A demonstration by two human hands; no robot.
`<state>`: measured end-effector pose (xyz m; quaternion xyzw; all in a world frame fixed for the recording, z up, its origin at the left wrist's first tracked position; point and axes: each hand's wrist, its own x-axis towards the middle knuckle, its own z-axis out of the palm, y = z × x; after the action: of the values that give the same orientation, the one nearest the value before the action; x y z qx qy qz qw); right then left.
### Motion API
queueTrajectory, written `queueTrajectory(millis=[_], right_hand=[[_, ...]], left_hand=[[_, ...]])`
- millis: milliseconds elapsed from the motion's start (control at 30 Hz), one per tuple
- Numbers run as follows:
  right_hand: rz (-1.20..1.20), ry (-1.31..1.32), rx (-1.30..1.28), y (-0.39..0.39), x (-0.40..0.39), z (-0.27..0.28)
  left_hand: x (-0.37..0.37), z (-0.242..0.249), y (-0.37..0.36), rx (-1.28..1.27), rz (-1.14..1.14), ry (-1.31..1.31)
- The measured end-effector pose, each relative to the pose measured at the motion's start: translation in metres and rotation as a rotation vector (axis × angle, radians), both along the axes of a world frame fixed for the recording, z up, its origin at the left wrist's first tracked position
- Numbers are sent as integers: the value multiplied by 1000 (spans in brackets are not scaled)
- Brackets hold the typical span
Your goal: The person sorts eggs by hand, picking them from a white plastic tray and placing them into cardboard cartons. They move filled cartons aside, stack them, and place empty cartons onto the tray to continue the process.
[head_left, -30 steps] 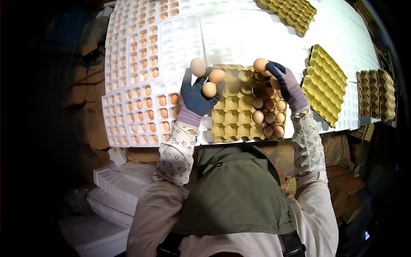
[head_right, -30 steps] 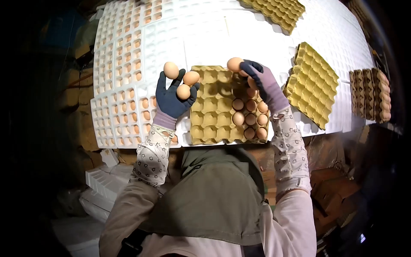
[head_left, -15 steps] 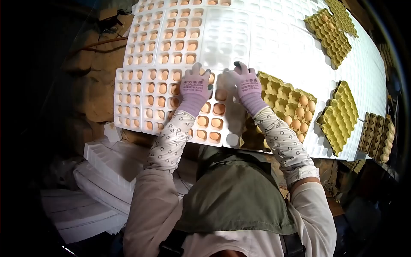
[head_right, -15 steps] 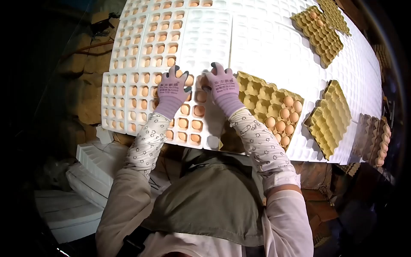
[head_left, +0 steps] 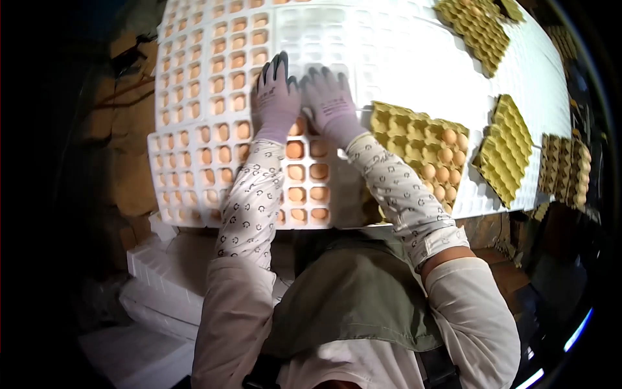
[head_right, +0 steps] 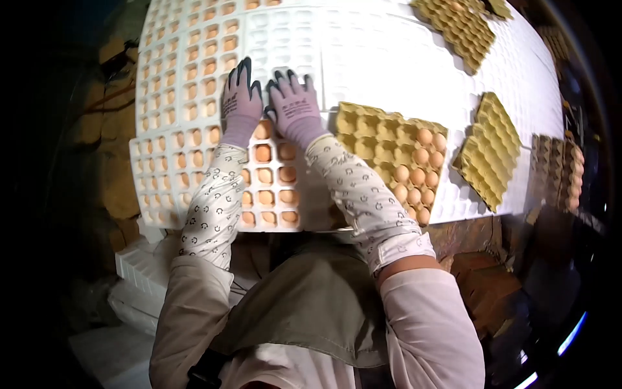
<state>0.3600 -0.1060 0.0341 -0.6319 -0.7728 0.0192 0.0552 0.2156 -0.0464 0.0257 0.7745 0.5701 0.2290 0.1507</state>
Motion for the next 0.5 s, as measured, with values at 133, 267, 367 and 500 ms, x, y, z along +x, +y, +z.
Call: queueTrajectory(millis=[133, 267, 367, 500], right_hand=[[-32, 436, 179, -101, 75, 93], [-562, 445, 283, -243, 197, 107], [-578, 449, 48, -331, 248, 103], [-224, 265, -82, -365, 241, 102]], left_hand=[[4, -24, -18, 53, -163, 520], [56, 16, -64, 186, -181, 224], [131, 113, -182, -310, -724, -75], [183, 93, -288, -99, -1003, 276]])
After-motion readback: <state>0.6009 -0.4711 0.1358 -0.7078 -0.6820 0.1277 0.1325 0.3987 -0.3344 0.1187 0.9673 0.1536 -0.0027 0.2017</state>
